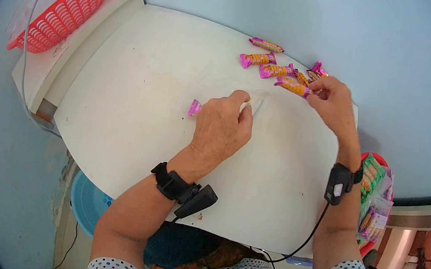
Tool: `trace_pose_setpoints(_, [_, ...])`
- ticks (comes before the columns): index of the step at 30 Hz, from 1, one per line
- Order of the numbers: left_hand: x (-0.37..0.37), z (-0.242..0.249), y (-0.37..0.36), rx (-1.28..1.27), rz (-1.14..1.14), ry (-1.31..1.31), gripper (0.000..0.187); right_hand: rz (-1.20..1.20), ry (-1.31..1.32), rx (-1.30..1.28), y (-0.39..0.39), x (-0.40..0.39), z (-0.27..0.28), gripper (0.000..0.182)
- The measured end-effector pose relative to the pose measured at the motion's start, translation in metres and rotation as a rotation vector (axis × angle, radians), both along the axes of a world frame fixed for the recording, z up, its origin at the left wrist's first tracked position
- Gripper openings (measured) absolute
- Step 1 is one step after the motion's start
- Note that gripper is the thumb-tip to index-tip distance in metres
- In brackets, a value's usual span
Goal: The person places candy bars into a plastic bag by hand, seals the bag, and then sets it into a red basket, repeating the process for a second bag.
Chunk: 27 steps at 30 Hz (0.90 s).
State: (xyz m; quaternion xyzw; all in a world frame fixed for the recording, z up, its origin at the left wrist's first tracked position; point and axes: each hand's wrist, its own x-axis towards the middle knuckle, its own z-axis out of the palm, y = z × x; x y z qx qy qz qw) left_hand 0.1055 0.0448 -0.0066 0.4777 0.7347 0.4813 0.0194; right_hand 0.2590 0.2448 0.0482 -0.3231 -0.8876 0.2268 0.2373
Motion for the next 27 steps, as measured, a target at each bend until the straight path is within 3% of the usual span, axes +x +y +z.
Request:
trace_pose_setpoints(3, [0.001, 0.0, 0.0, 0.014, 0.007, -0.015, 0.013, 0.028, -0.06, -0.069, -0.013, 0.008, 0.03, 0.015])
trace_pose_setpoints(6, [0.001, 0.003, 0.001, 0.017, 0.003, -0.033, 0.012, 0.223, -0.041, -0.049, -0.036, 0.007, 0.039, 0.011])
trace_pose_setpoints(10, [0.002, 0.008, 0.0, 0.011, 0.004, -0.069, 0.011, 0.296, -0.054, -0.01, -0.06, -0.013, 0.023, 0.009])
trace_pose_setpoints(20, [0.002, 0.005, 0.0, 0.05, -0.033, -0.114, 0.01, 0.252, 0.217, -0.265, -0.084, -0.047, -0.045, 0.012])
trace_pose_setpoints(23, [0.003, 0.007, 0.0, 0.037, -0.032, -0.116, 0.009, 0.275, 0.189, -0.214, -0.089, -0.05, -0.06, 0.01])
trace_pose_setpoints(27, [0.003, 0.006, 0.0, 0.029, -0.023, -0.108, 0.009, 0.331, 0.206, -0.366, -0.095, -0.052, -0.062, 0.007])
